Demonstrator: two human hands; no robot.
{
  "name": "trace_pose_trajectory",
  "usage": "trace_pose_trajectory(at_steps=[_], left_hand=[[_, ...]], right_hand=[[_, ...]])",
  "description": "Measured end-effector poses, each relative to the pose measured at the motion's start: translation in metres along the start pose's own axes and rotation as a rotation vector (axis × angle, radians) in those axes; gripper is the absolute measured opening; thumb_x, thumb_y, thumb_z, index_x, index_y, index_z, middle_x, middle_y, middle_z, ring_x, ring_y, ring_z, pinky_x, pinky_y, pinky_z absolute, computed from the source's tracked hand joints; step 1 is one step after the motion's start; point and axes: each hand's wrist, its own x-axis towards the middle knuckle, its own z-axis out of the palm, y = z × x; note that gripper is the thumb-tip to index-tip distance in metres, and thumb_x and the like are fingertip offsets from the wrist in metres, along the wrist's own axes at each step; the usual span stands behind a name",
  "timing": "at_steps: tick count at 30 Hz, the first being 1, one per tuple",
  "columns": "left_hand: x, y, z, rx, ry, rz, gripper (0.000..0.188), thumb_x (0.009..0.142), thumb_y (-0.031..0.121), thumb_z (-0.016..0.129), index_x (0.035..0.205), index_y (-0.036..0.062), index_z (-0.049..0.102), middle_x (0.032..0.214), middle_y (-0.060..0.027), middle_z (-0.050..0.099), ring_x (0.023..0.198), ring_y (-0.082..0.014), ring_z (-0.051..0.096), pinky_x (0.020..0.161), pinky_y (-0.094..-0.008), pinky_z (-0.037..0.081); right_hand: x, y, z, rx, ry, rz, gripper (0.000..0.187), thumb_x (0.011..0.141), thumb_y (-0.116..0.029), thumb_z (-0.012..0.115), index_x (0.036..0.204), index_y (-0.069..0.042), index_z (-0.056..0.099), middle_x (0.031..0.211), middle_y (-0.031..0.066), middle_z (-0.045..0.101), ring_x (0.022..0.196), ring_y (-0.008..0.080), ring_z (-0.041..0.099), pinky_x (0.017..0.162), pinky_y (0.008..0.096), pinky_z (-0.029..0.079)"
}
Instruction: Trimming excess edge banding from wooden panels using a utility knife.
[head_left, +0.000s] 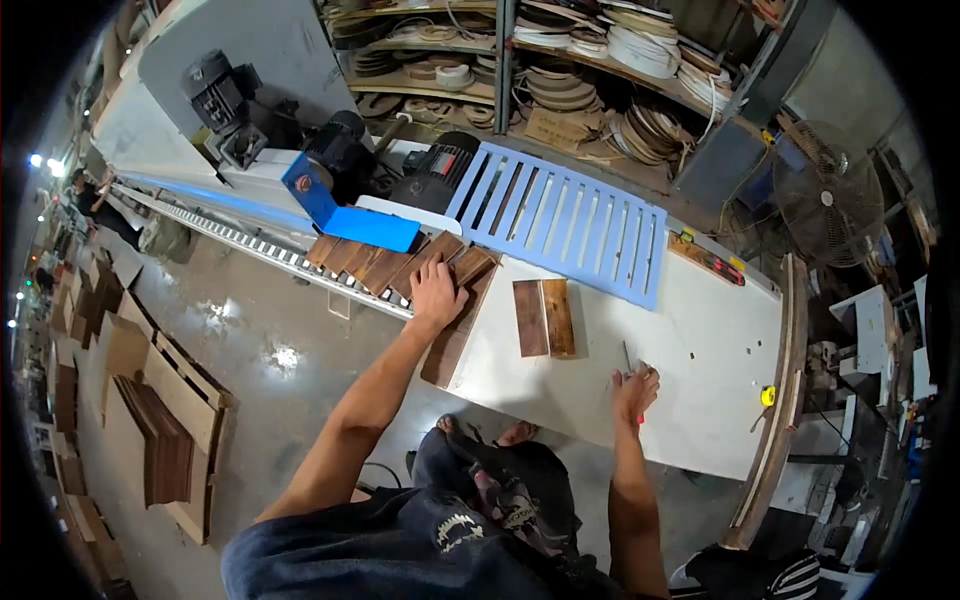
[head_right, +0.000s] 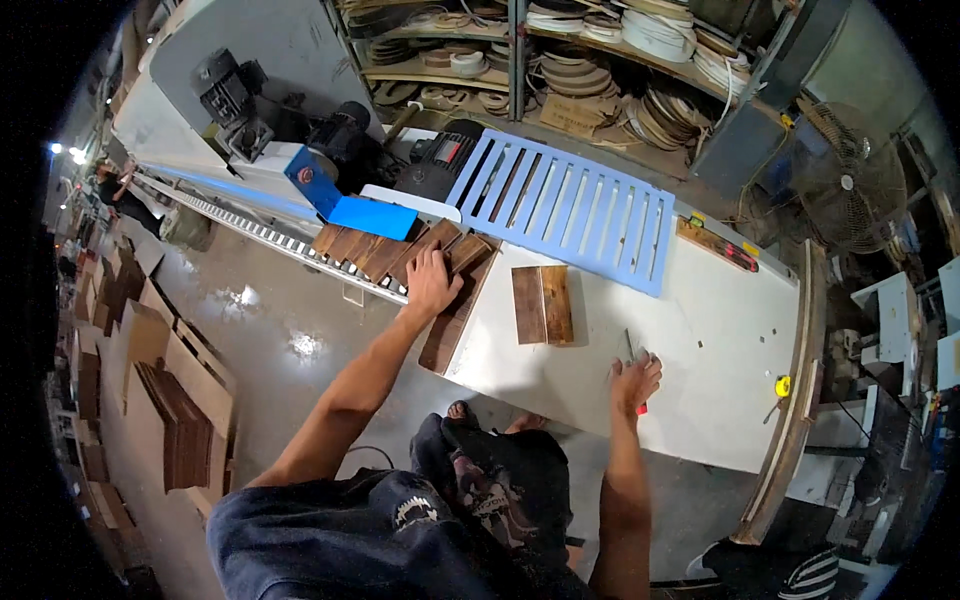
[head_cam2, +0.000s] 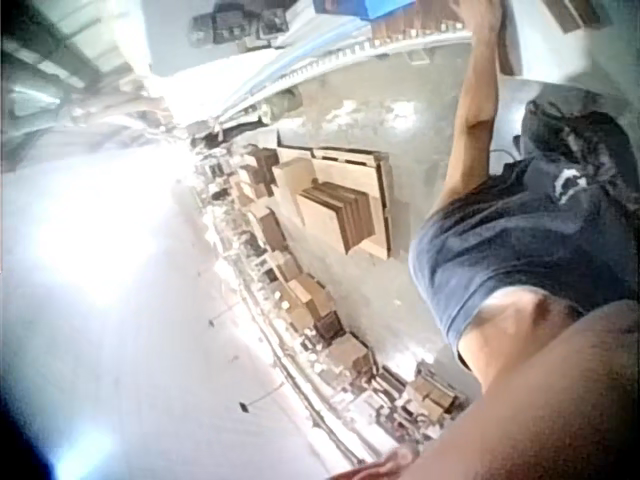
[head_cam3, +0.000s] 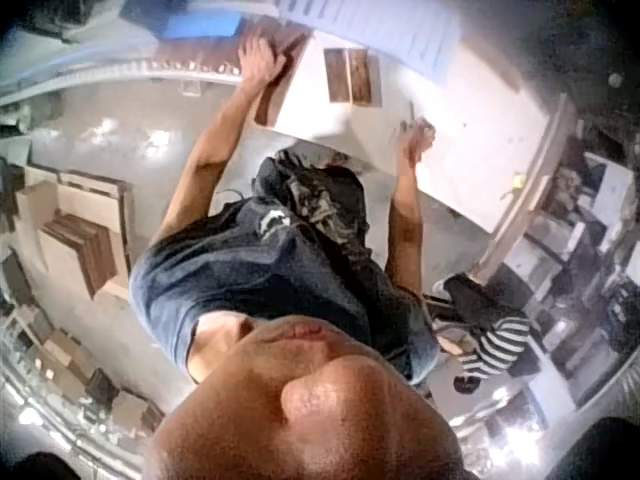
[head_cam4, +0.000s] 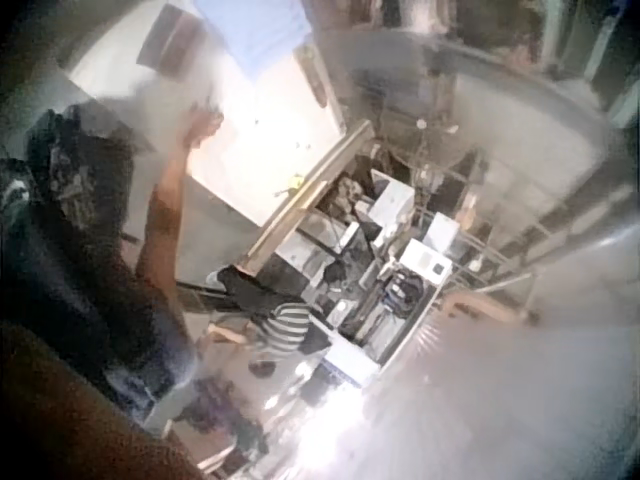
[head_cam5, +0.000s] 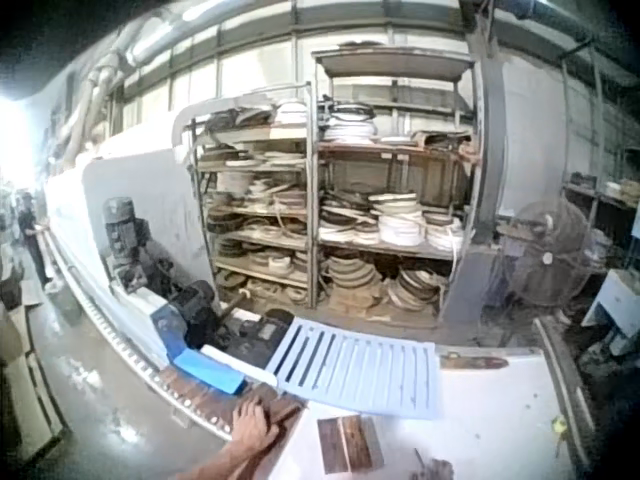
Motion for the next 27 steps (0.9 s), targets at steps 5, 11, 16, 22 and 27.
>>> trace_pose_trajectory(at_steps=[5, 11, 16, 22, 27], left_hand=[[0.01, 0.026, -0.019, 0.242, -0.193, -0.048, 0.082, 0.079, 0.039, 0.075, 0.137, -0.0065, 0.04, 0.153, -0.0239, 0.035, 0.14, -0.0397, 0.033, 0.11, -0.0543, 0.031], [0.013, 0.04, -0.013, 0.238, -0.249, -0.107, 0.099, 0.069, 0.036, 0.085, 0.142, -0.0065, 0.033, 0.157, -0.0229, 0.027, 0.144, -0.0417, 0.026, 0.115, -0.0574, 0.027], [0.021, 0.03, -0.025, 0.078, -0.095, -0.228, 0.104, 0.069, 0.03, 0.085, 0.145, -0.0092, 0.025, 0.155, -0.0275, 0.029, 0.146, -0.0421, 0.025, 0.119, -0.0539, 0.024], [0.027, 0.031, -0.016, 0.096, -0.094, -0.238, 0.085, 0.07, 0.026, 0.085, 0.134, -0.0048, 0.038, 0.132, -0.0241, 0.05, 0.126, -0.0413, 0.046, 0.108, -0.054, 0.035], [0.031, 0.054, -0.022, 0.018, -0.116, -0.175, 0.074, 0.069, 0.027, 0.085, 0.121, -0.0033, 0.043, 0.115, -0.0222, 0.052, 0.112, -0.0408, 0.052, 0.096, -0.0521, 0.044]], right_hand=[[0.006, -0.091, 0.027, 0.145, -0.12, -0.272, 0.069, 0.08, -0.046, 0.077, 0.13, -0.004, 0.056, 0.133, 0.02, 0.052, 0.123, 0.0404, 0.049, 0.102, 0.0523, 0.042], [0.018, -0.146, 0.038, 0.143, -0.311, -0.165, 0.069, 0.077, -0.041, 0.08, 0.123, 0.004, 0.055, 0.118, 0.0203, 0.052, 0.119, 0.0377, 0.052, 0.1, 0.0471, 0.046], [0.024, -0.146, 0.035, 0.183, -0.413, -0.129, 0.074, 0.074, -0.039, 0.082, 0.127, 0.004, 0.053, 0.127, 0.0218, 0.049, 0.124, 0.0392, 0.048, 0.102, 0.0485, 0.046], [0.025, -0.152, 0.028, 0.087, -0.365, -0.084, 0.075, 0.072, -0.038, 0.083, 0.127, 0.003, 0.052, 0.134, 0.024, 0.047, 0.125, 0.0425, 0.05, 0.099, 0.0504, 0.05], [0.029, -0.152, 0.026, 0.057, -0.461, -0.089, 0.076, 0.072, -0.038, 0.083, 0.127, 0.002, 0.05, 0.128, 0.0213, 0.051, 0.119, 0.0413, 0.054, 0.092, 0.05, 0.053]])
